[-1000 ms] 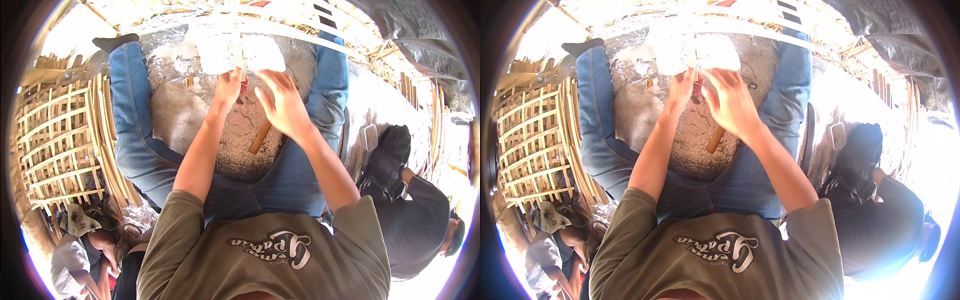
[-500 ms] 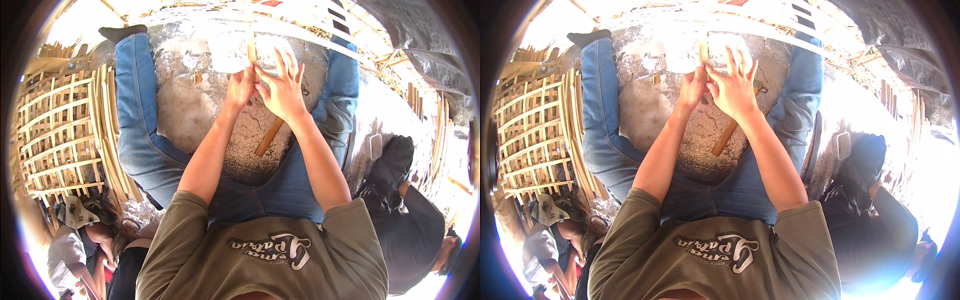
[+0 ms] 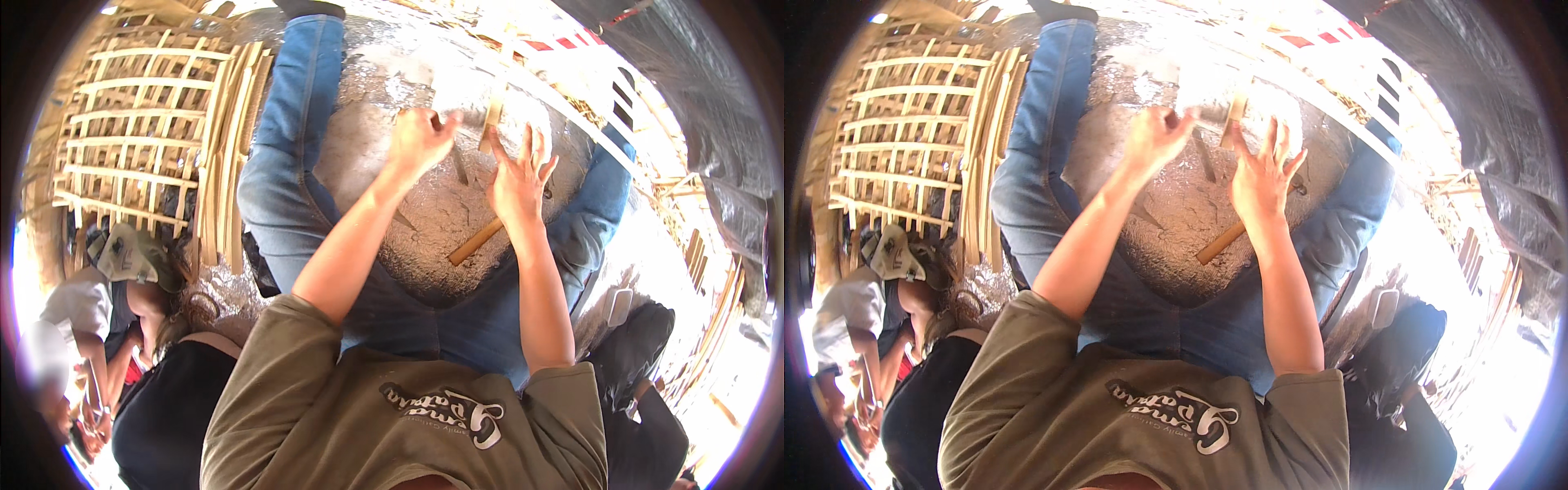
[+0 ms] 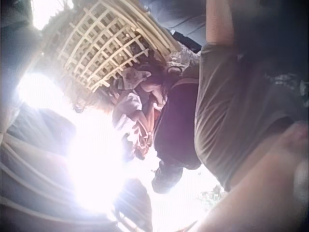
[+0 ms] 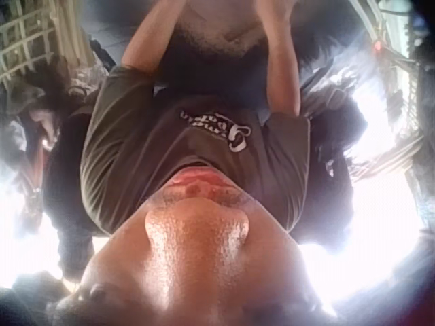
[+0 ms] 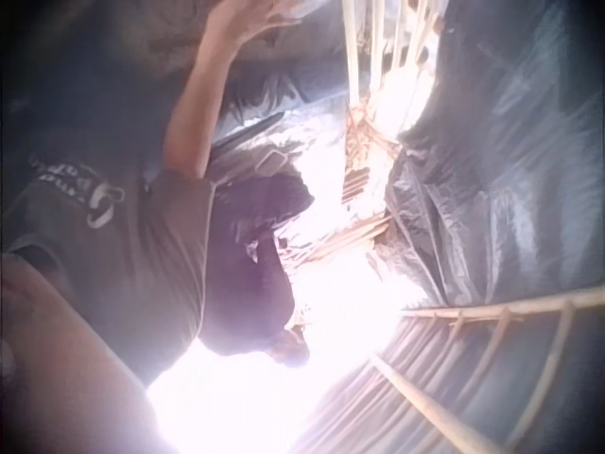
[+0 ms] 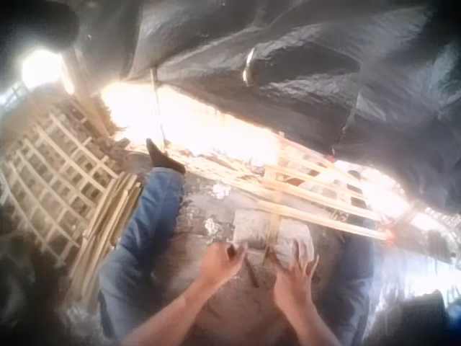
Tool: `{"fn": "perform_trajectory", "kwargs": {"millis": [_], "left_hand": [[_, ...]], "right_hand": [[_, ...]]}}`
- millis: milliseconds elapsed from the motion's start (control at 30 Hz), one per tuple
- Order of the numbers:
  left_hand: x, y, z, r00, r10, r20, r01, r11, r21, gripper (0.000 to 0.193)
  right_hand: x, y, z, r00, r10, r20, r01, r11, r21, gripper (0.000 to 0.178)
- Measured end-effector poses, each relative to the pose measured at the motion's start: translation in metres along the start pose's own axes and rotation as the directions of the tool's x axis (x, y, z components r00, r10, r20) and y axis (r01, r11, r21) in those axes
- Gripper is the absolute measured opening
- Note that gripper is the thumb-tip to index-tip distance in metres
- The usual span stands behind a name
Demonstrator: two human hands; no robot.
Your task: The person sits on the floor and assembles a wooden lattice frame by hand. They position thin wooden strips across a base, use a hammer to drive nails into the intersections, and adjust the pieces to maintain alignment.
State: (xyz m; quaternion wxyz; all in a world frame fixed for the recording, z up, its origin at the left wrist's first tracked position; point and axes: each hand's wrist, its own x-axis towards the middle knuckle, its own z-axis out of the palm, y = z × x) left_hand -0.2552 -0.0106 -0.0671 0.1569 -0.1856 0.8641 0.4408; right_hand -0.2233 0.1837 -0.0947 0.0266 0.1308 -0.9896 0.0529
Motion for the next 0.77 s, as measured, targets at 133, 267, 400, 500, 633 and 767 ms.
{"fn": "perform_trajectory", "kwargs": {"millis": [133,267,400,500,633,767], "left_hand": [[-0.009,-0.061,-0.073,0.622,0.593,-0.511,-0.592,0.783,0.189,0.016],[-0.045,-0.116,-0.167,0.735,0.367,-0.571,-0.218,0.924,0.313,0.066],[-0.058,-0.246,-0.248,0.530,0.078,-0.844,0.191,0.959,0.209,0.053],[-0.081,-0.353,-0.280,0.550,-0.026,-0.835,0.536,0.778,0.328,0.049],[-0.104,-0.394,-0.288,0.620,-0.248,-0.744,0.625,0.729,0.278,0.053],[-0.117,-0.382,-0.267,0.648,-0.129,-0.751,0.549,0.763,0.343,0.059]], "right_hand": [[0.001,-0.010,0.001,0.999,0.007,0.048,-0.008,1.000,0.011,0.074],[0.002,-0.009,-0.005,0.998,0.019,0.062,-0.019,1.000,0.003,0.075],[0.001,-0.004,0.001,0.999,-0.013,0.038,0.013,1.000,0.016,0.075],[0.000,-0.006,0.004,0.999,-0.019,0.045,0.018,1.000,0.014,0.073],[0.000,-0.010,-0.001,0.999,0.006,0.053,-0.006,1.000,-0.007,0.073],[0.002,-0.013,-0.002,0.998,0.000,0.062,0.002,0.999,-0.035,0.074]]}}
